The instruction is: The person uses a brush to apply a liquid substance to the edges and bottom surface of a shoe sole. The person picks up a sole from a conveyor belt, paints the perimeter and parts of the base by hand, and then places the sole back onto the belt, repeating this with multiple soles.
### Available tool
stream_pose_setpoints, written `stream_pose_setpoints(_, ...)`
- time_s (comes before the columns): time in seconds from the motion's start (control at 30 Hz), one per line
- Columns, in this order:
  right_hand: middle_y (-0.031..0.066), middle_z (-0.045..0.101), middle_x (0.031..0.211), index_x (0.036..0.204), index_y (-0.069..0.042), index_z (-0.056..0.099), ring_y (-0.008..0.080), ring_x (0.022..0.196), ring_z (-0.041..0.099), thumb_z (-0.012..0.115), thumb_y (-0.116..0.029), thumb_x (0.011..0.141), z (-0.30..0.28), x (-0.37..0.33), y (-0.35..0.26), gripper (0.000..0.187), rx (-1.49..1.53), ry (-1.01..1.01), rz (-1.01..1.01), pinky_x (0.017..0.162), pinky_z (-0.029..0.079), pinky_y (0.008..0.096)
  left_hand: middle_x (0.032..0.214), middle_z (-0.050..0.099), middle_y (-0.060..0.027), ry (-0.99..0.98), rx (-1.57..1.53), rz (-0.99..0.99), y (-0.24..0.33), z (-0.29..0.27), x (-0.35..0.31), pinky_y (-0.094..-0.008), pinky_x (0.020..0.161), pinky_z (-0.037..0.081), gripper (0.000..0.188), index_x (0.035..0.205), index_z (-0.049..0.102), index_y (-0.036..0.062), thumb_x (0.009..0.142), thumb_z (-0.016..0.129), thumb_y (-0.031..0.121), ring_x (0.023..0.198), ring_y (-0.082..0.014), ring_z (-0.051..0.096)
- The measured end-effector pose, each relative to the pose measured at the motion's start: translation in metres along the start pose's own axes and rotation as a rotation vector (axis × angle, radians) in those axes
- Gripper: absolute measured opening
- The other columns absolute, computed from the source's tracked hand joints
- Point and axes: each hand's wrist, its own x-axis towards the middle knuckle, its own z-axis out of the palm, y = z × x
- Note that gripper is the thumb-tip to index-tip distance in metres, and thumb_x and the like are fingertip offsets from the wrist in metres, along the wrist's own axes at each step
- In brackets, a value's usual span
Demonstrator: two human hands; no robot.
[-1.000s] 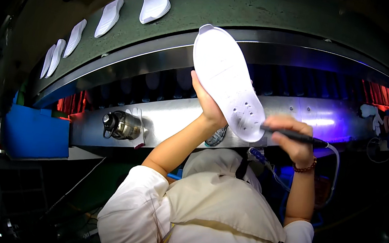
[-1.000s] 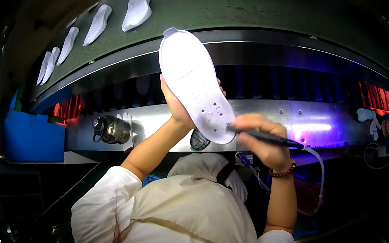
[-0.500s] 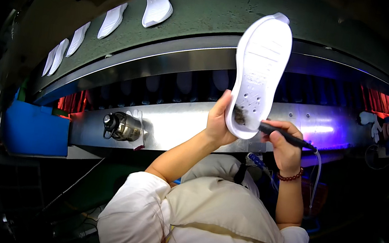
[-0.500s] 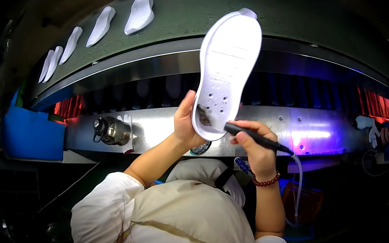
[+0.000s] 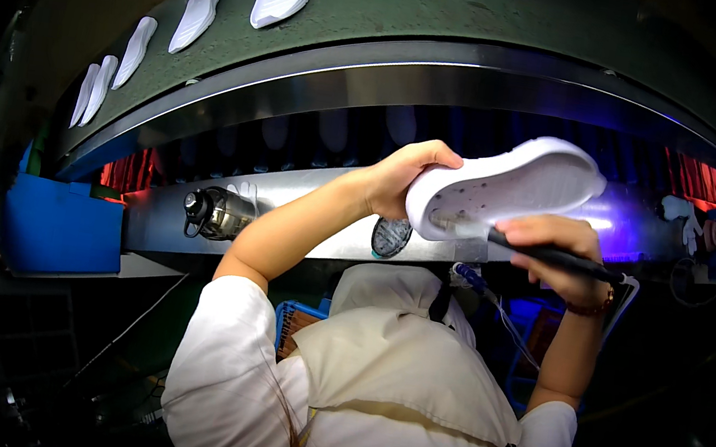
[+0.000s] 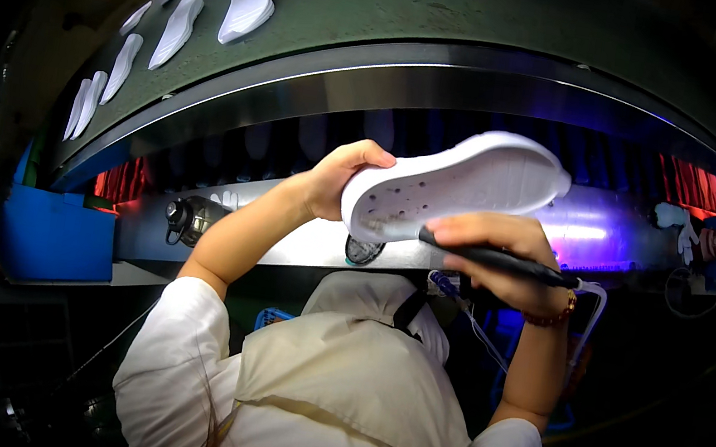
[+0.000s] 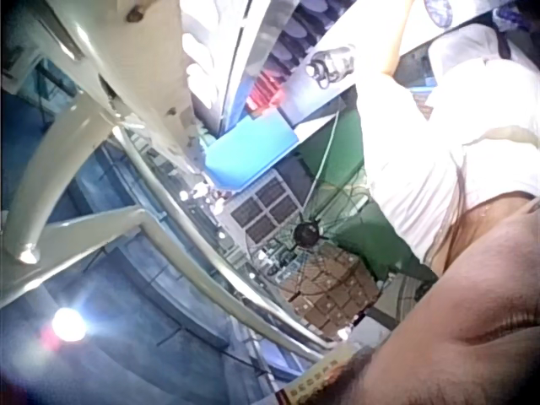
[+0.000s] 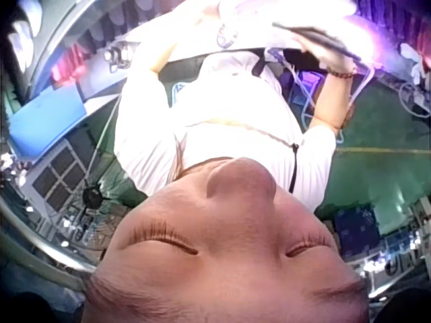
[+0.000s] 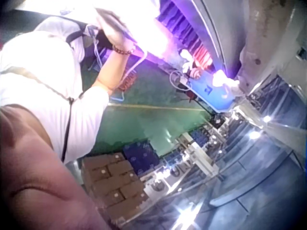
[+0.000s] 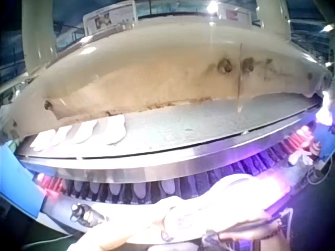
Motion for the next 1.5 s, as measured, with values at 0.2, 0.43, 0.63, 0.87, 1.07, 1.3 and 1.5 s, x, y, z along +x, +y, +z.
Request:
stream_pose_setpoints(0.2, 0.0141, 0.063, 0.096, 0.09, -0.001, 0.063, 0.0233, 0.085, 0.063, 0.065, 0.004, 0.068, -0.016, -0.002, -0.004, 0.023, -0.202, -0.236, 0.015, 0.076, 0.05, 0.0286, 0.102, 0.056, -0.0157, 0.23, 0.368, -0.094, 0.007, 0.004, -0.008, -0.0318, 0.073, 0.047, 0.057, 0.117, 0.046, -0.0035, 0.079, 0.052, 0.039, 0.085, -0.0197, 0.058)
stream_pose_setpoints(0.43, 0.0135, 0.062, 0.099, 0.094, -0.001, 0.062, 0.0218, 0.087, 0.062, 0.065, 0.0, 0.071, -0.015, -0.017, 0.016, 0.024, -0.147, -0.139, 0.138, 0.077, 0.049, 0.0293, 0.107, 0.053, -0.0177, 0.198, 0.431, -0.064, 0.012, -0.005, -0.017, -0.0342, 0.079, 0.045, 0.063, 0.117, 0.047, -0.0007, 0.076, 0.055, 0.046, 0.092, -0.0221, 0.055)
stream_pose_setpoints(0.63, 0.0133, 0.063, 0.096, 0.091, -0.001, 0.064, 0.0198, 0.087, 0.062, 0.066, 0.003, 0.069, -0.008, -0.019, 0.036, 0.022, 0.042, 0.189, 0.264, 0.078, 0.049, 0.0273, 0.106, 0.054, -0.0181, 0.229, 0.352, -0.047, 0.013, -0.022, -0.02, -0.0333, 0.077, 0.046, 0.058, 0.114, 0.051, 0.0013, 0.076, 0.052, 0.045, 0.094, -0.0233, 0.055)
stream_pose_setpoints(0.87, 0.0135, 0.064, 0.089, 0.088, 0.002, 0.063, 0.0168, 0.081, 0.062, 0.063, 0.006, 0.069, 0.008, -0.014, 0.017, 0.019, 0.104, 0.318, 0.04, 0.072, 0.048, 0.0251, 0.124, 0.045, -0.0161, -0.219, -0.462, 0.354, -0.021, -0.062, 0.004, -0.0487, 0.096, 0.032, 0.079, 0.125, 0.041, 0.0071, 0.078, 0.027, 0.069, 0.114, -0.0291, 0.044)
stream_pose_setpoints(1.07, 0.0078, 0.064, 0.076, 0.088, 0.002, 0.063, 0.012, 0.064, 0.059, 0.063, -0.002, 0.072, 0.031, 0.009, 0.058, 0.016, -0.067, 0.535, 0.21, 0.06, 0.047, 0.0227, 0.124, 0.043, -0.0168, 0.067, -0.293, 0.335, -0.056, -0.029, 0.044, -0.0448, 0.097, 0.032, 0.095, 0.131, 0.03, 0.0045, 0.073, 0.012, 0.077, 0.115, -0.0315, 0.041)
stream_pose_setpoints(1.3, 0.0121, 0.063, 0.078, 0.081, -0.002, 0.062, 0.0234, 0.072, 0.061, 0.065, -0.003, 0.065, 0.041, -0.006, 0.02, 0.016, -0.256, 0.085, -0.094, 0.065, 0.047, 0.0306, 0.115, 0.051, -0.0157, 0.114, -0.419, 0.522, -0.044, -0.038, 0.025, -0.0451, 0.09, 0.041, 0.085, 0.123, 0.041, 0.0063, 0.075, 0.019, 0.074, 0.104, -0.0307, 0.051)
stream_pose_setpoints(1.5, 0.0119, 0.063, 0.084, 0.086, 0.0, 0.062, 0.0236, 0.078, 0.061, 0.067, 0.0, 0.066, 0.038, 0.01, 0.022, 0.021, -0.267, 0.249, -0.166, 0.07, 0.048, 0.0291, 0.114, 0.051, -0.0189, 0.024, -0.46, 0.614, -0.035, -0.012, 0.031, -0.047, 0.087, 0.043, 0.083, 0.124, 0.039, 0.0061, 0.077, 0.02, 0.072, 0.101, -0.033, 0.053)
